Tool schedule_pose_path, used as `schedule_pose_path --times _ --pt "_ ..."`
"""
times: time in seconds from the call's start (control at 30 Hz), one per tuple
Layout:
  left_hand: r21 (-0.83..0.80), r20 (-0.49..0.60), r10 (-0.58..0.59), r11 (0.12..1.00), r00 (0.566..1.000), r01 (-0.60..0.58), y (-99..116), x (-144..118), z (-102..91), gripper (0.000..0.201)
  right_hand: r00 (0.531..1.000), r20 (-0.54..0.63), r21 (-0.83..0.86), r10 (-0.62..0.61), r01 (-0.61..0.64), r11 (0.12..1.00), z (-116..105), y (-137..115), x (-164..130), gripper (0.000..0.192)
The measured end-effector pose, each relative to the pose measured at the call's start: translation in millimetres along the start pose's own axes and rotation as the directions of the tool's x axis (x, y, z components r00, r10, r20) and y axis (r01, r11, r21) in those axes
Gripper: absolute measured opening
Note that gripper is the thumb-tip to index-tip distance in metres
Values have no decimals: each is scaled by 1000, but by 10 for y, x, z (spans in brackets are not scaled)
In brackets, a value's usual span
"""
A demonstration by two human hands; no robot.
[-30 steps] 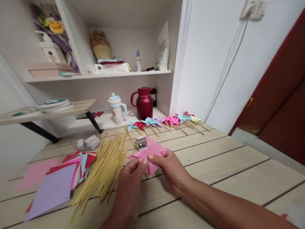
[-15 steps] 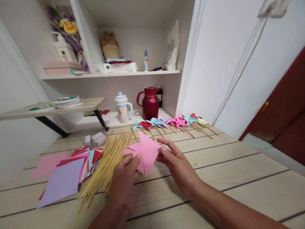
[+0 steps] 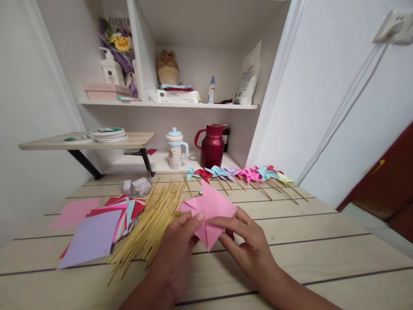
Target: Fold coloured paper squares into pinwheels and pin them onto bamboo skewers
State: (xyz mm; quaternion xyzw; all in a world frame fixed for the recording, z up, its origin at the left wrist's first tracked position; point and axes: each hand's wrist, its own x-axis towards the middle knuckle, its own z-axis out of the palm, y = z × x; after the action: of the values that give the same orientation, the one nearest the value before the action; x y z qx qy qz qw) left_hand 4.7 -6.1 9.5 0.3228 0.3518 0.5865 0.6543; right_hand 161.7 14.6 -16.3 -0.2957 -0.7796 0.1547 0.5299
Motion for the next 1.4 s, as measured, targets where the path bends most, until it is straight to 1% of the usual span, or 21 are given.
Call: schedule_pose_path --times 0.13,0.27,0.4,0.47,0.53,0.63,0.73,0.83,0.93,1.13,1.3,1.4 --pt "18 10 14 1000 1000 -14 -11 -5 2 21 999 -36 15 -15 16 1000 -30 -5 7 23" --pt "16 -6 23 1000 1000 -23 -24 6 -11 18 999 -49 50 -2 4 999 -29 1 7 14" --pt "25 -25 16 1000 1000 -15 -51 6 -10 19 998 -31 59 54 -52 997 -36 -23 24 5" --pt "59 -47 26 998 999 -24 -68 10 -18 19 993 -31 55 117 -115 992 -38 -46 42 8" --pt "103 -75 33 994 997 -26 -85 15 -31 19 973 -46 70 225 -222 973 -34 -70 58 13" --pt "137 -88 40 990 995 -28 -100 13 -40 19 924 -46 133 379 -371 919 -21 -93 62 20" --pt "124 -60 45 992 997 -38 -103 -5 -25 20 883 -22 198 470 -457 867 -16 -98 53 25" --pt "132 -46 68 989 997 -62 -120 -22 -16 20 850 -5 245 526 -509 825 -18 -96 51 27" --pt "158 -44 94 984 995 -85 -154 -18 -34 20 838 -3 258 546 -527 810 -12 -85 63 29" --pt "190 -57 85 979 995 -73 -172 6 -65 24 843 -26 251 537 -515 820 0 -65 75 30" --pt "254 -120 71 966 990 -39 -106 -35 -6 27 848 -44 231 529 -506 831 4 -68 71 28" --pt "291 -155 92 956 984 -44 -54 -62 33 26 853 -54 224 519 -496 839 8 -60 71 28"
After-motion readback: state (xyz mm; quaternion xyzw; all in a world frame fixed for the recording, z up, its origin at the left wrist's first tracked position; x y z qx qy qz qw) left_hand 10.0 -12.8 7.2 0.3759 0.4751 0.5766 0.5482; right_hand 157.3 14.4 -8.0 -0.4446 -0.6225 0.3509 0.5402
